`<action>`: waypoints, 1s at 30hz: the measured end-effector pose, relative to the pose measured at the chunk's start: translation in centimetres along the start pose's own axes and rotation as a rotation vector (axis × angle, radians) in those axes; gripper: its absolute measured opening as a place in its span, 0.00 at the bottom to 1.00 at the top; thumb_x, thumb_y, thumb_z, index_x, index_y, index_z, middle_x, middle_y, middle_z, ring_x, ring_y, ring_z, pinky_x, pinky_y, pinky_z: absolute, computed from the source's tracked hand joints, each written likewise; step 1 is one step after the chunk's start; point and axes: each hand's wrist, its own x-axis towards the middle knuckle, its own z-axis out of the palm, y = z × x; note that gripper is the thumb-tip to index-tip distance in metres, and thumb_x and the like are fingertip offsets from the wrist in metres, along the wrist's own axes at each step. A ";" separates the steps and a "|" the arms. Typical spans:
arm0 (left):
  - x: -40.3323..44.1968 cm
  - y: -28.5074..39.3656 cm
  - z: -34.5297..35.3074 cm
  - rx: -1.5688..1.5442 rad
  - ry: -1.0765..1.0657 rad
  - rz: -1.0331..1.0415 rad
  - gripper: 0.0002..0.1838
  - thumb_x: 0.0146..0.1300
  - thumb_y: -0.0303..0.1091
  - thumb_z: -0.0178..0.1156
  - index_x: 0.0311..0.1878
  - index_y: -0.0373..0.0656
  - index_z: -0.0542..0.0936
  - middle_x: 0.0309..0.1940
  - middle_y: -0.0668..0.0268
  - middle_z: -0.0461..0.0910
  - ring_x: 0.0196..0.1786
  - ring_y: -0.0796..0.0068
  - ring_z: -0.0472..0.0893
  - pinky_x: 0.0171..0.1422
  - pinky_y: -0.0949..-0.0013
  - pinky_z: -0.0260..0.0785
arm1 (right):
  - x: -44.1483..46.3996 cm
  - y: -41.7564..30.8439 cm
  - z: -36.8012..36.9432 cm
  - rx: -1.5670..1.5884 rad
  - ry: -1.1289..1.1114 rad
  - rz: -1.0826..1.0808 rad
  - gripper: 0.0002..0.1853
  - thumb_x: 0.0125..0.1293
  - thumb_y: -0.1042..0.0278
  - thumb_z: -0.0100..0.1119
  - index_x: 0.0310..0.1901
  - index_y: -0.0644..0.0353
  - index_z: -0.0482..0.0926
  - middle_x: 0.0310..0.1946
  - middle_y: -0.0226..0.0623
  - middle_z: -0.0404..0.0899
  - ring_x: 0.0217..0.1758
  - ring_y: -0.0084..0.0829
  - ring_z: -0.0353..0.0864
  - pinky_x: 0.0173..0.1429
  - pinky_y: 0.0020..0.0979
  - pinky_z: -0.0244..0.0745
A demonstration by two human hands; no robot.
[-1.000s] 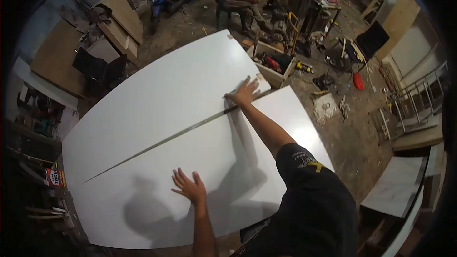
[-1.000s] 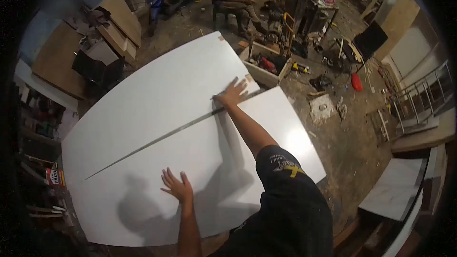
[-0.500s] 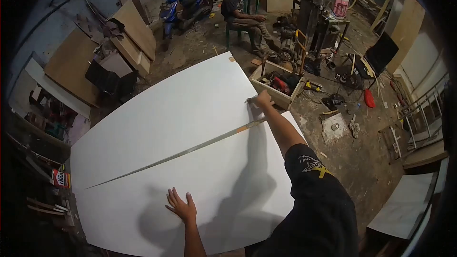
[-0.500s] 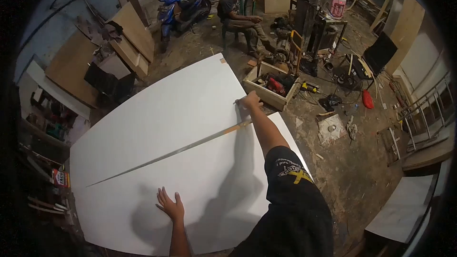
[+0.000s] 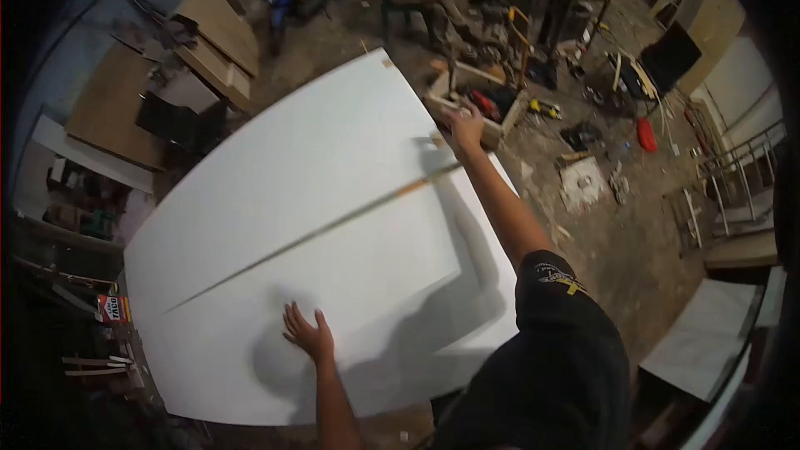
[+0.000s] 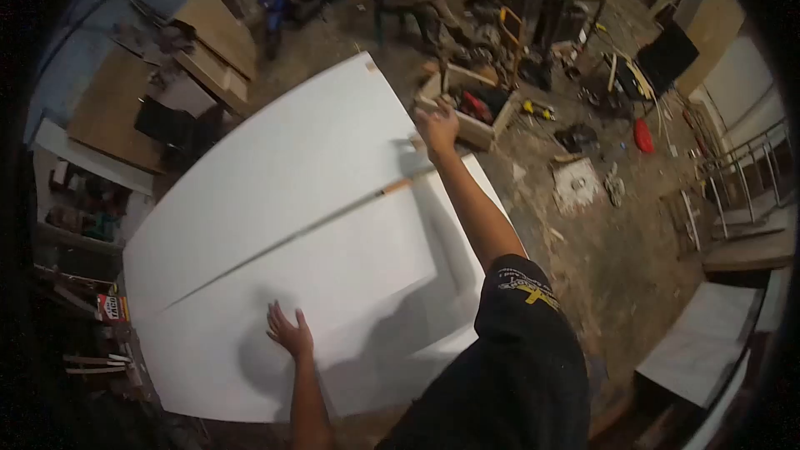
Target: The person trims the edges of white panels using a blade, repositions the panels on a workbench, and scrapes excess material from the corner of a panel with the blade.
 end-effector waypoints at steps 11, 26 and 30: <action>-0.1 -0.8 0.7 0.070 -0.002 0.015 0.36 0.71 0.61 0.50 0.76 0.53 0.61 0.78 0.64 0.57 0.80 0.58 0.54 0.78 0.32 0.38 | -27.3 -25.8 -4.0 0.266 -0.342 -0.108 0.36 0.57 0.85 0.70 0.65 0.66 0.62 0.40 0.40 0.84 0.44 0.27 0.86 0.52 0.28 0.83; -12.2 12.5 0.8 -0.138 -0.260 0.676 0.48 0.61 0.52 0.62 0.78 0.39 0.53 0.79 0.47 0.48 0.82 0.46 0.45 0.81 0.38 0.31 | -32.6 -21.9 -34.0 -0.578 0.241 0.133 0.25 0.55 0.80 0.73 0.51 0.69 0.71 0.29 0.26 0.72 0.32 0.18 0.75 0.39 0.22 0.77; -16.6 20.8 0.5 -0.133 -0.374 0.930 0.47 0.65 0.58 0.55 0.79 0.41 0.52 0.80 0.50 0.49 0.82 0.51 0.45 0.82 0.39 0.30 | -36.4 -20.7 -38.4 -0.481 0.465 0.140 0.26 0.56 0.80 0.73 0.53 0.70 0.69 0.30 0.28 0.75 0.32 0.19 0.75 0.40 0.21 0.76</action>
